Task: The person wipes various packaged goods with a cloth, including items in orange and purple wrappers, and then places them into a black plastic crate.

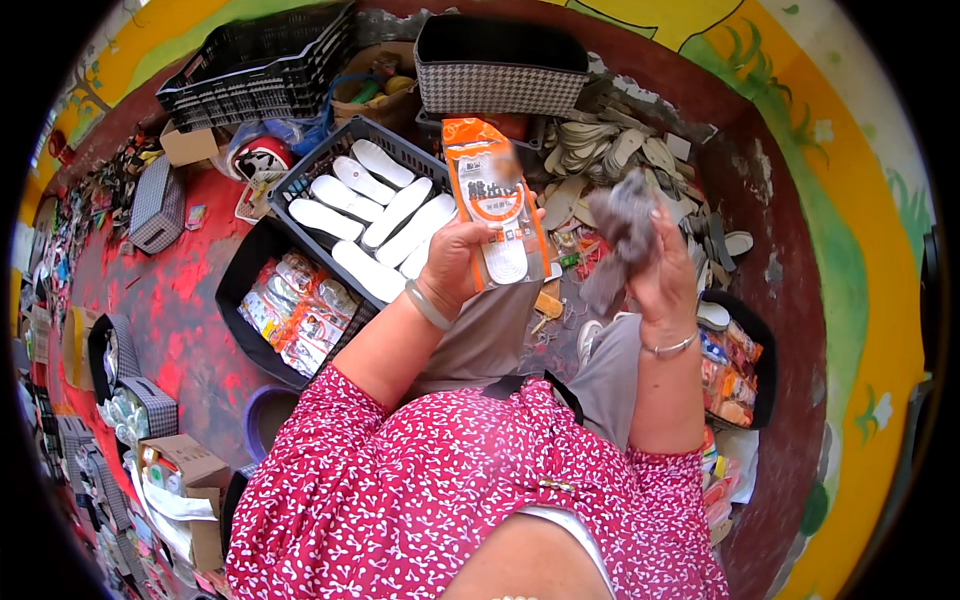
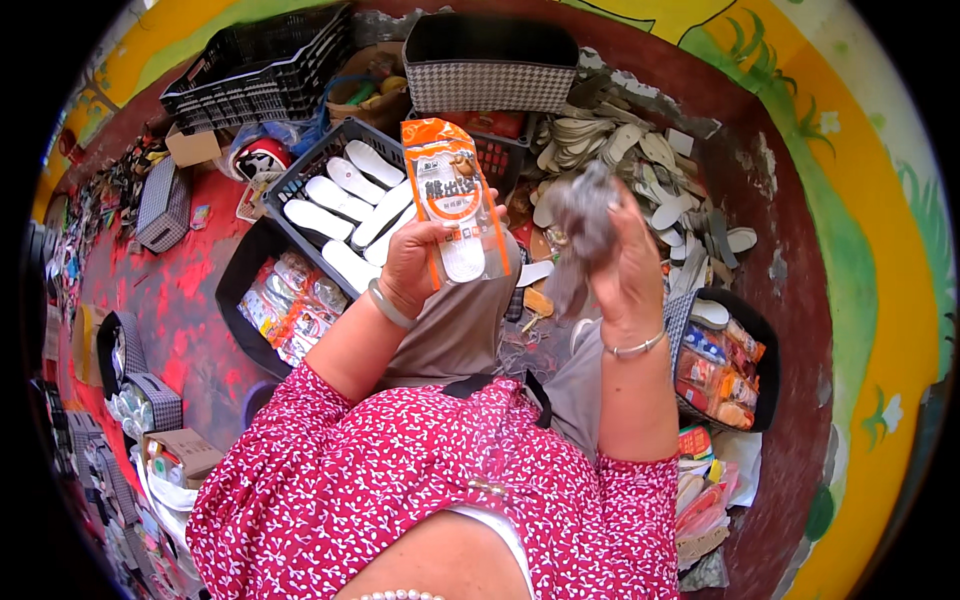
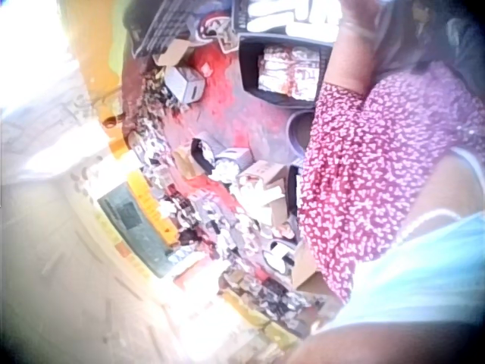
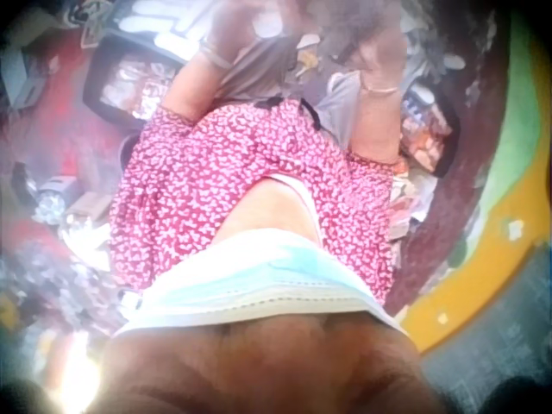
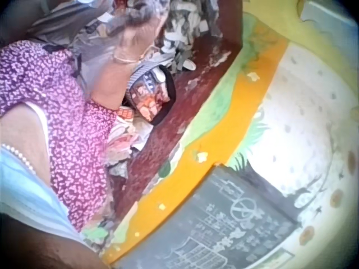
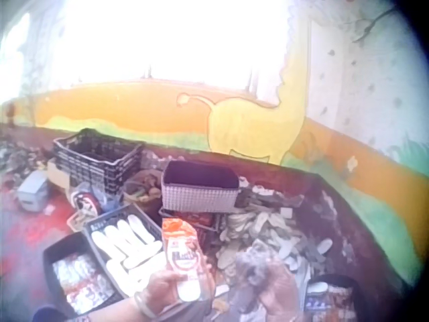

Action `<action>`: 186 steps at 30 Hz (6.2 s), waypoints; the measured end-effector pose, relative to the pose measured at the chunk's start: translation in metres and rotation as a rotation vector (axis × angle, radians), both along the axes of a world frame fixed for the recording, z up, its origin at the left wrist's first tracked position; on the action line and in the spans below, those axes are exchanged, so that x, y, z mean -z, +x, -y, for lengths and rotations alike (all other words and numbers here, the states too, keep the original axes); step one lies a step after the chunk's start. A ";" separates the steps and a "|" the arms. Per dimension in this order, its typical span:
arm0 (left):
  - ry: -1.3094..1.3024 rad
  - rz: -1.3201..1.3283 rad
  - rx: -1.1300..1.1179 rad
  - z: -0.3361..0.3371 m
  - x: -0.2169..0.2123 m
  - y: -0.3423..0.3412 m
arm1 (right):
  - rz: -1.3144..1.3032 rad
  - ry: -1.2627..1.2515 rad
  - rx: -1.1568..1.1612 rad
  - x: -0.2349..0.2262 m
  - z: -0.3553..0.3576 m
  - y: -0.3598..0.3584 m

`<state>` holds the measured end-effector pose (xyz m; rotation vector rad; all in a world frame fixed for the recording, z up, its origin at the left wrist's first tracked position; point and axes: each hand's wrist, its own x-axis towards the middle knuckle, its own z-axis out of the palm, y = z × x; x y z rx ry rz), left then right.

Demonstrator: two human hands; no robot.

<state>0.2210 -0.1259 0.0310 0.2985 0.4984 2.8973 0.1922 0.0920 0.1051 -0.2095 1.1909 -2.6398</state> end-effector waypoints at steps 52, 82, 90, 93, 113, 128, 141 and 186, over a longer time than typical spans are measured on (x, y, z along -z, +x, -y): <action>-0.714 1.049 -1.209 0.350 0.223 0.190 | 0.011 0.406 -0.426 0.080 0.101 0.040; -2.033 0.832 0.100 0.287 0.413 0.078 | 0.179 0.443 -0.701 0.099 0.136 0.007; -1.918 0.891 -0.258 0.346 0.432 0.091 | 0.169 -0.058 -0.473 0.109 0.063 -0.024; -1.829 0.851 -0.598 0.337 0.374 0.091 | 0.090 -0.137 -0.143 0.082 -0.008 -0.046; -2.033 -0.640 0.117 -0.107 0.088 -0.289 | 0.408 -0.121 0.685 0.072 -0.142 -0.086; -2.518 -0.272 0.521 -0.186 0.399 -0.205 | 0.420 -0.156 0.571 0.092 -0.181 -0.083; -2.360 -0.006 0.529 -0.176 0.379 -0.216 | 0.506 -0.133 0.610 0.089 -0.156 -0.087; -2.117 0.637 0.386 -0.153 0.400 -0.140 | 0.603 0.099 0.613 0.085 -0.111 -0.066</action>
